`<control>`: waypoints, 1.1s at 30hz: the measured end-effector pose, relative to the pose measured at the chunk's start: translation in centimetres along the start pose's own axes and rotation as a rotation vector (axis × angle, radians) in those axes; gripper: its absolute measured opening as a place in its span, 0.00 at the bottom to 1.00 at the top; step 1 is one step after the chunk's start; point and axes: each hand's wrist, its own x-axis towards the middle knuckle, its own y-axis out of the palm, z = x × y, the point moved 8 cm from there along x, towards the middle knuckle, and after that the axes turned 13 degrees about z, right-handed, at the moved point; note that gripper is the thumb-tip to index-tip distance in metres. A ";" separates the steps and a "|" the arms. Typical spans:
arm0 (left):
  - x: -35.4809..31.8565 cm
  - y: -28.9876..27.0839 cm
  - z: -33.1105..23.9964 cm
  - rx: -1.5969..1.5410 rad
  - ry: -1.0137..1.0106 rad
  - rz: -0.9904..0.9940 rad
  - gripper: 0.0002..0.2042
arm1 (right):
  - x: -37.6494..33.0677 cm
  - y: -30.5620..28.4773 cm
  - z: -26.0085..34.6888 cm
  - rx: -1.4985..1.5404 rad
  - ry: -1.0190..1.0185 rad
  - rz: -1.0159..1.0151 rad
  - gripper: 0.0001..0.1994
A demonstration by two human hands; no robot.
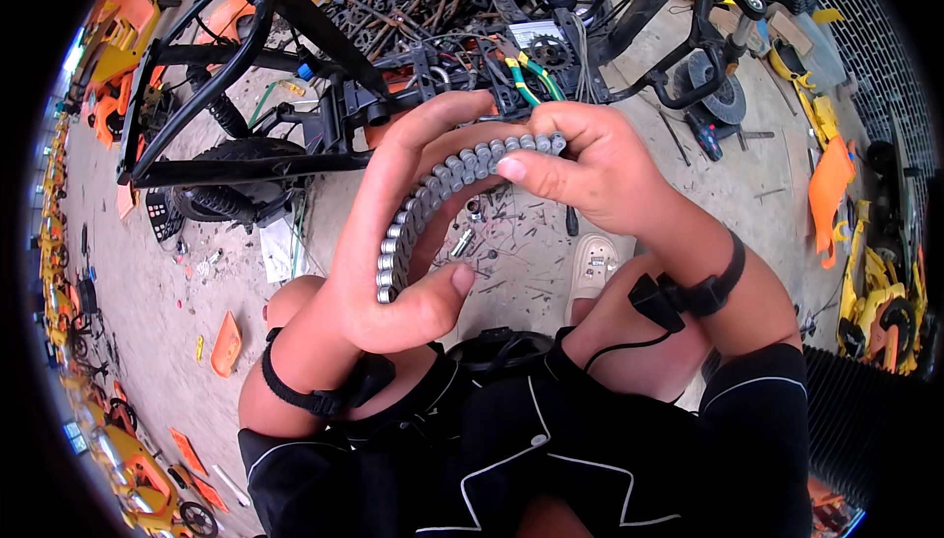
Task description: The person assembles a flexible grey plastic component by aligning and pressing individual segments together by hand.
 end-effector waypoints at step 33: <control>-0.4 0.8 0.9 0.272 -0.044 0.148 0.48 | -0.7 2.5 1.2 -0.172 -0.297 0.003 0.34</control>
